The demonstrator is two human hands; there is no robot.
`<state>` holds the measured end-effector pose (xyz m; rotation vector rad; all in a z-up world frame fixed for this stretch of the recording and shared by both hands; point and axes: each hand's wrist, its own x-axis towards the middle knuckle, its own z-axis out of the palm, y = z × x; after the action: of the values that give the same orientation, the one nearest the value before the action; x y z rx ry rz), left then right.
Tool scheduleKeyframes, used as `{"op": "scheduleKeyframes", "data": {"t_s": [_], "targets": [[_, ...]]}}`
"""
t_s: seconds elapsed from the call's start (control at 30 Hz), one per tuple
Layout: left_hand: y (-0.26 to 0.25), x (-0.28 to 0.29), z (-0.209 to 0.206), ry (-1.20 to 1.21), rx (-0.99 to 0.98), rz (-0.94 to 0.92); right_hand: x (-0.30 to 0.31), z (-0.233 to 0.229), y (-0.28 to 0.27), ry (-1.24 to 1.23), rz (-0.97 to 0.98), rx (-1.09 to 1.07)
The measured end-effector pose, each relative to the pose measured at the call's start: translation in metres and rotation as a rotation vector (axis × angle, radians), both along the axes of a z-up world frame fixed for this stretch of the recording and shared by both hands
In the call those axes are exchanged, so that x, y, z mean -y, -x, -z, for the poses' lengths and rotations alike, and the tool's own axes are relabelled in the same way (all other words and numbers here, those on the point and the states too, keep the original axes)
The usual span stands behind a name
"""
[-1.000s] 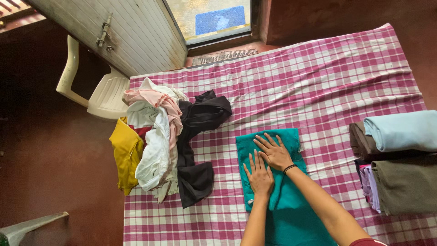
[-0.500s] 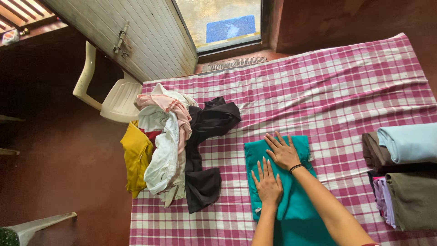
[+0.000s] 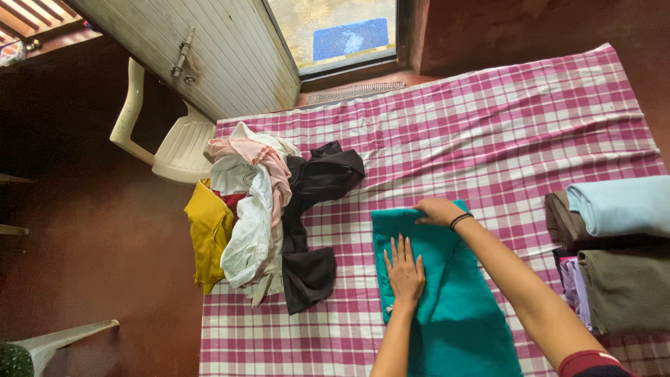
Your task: The person folds a teal blouse and a pair of black pants on a table covered with a checkered cloth. The person smooths the fabric, folds the sleeves and sides, and stacks the folded items on the right side of the table.
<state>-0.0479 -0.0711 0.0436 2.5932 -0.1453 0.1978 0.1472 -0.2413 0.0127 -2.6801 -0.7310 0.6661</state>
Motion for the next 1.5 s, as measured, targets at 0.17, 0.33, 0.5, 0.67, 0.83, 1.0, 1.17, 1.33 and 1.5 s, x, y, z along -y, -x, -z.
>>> {"op": "scheduleKeyframes", "data": {"t_s": [0.17,0.33,0.5,0.67,0.83,1.0,1.17,1.33,1.5], "targets": [[0.012,-0.006,0.011,0.385,-0.172,-0.054,-0.002,-0.047,0.001,-0.043,-0.001,0.173],[-0.002,-0.011,0.043,0.953,-0.528,-0.130,-0.002,-0.132,-0.007,-0.101,0.136,0.412],[-0.057,-0.021,0.052,1.208,-0.695,-0.153,0.000,-0.169,0.001,-0.149,0.174,0.654],[-0.084,-0.037,0.047,1.595,-0.848,-0.197,0.002,-0.146,0.043,-0.036,0.107,0.496],[-0.094,-0.057,0.045,1.743,-0.806,-0.325,0.004,-0.102,0.119,-0.047,-0.068,0.634],[-0.099,-0.079,0.041,1.406,-0.641,-0.182,0.009,-0.071,0.163,-0.012,-0.151,0.681],[-0.082,-0.080,0.041,1.187,-0.525,-0.173,0.026,-0.075,0.167,-0.343,0.122,0.482],[-0.071,-0.076,0.043,0.714,-0.276,0.064,0.035,-0.075,0.123,-0.322,0.642,0.534],[-0.068,-0.069,0.049,0.666,-0.355,-0.006,0.051,-0.036,0.071,-0.174,0.592,0.408]]}}
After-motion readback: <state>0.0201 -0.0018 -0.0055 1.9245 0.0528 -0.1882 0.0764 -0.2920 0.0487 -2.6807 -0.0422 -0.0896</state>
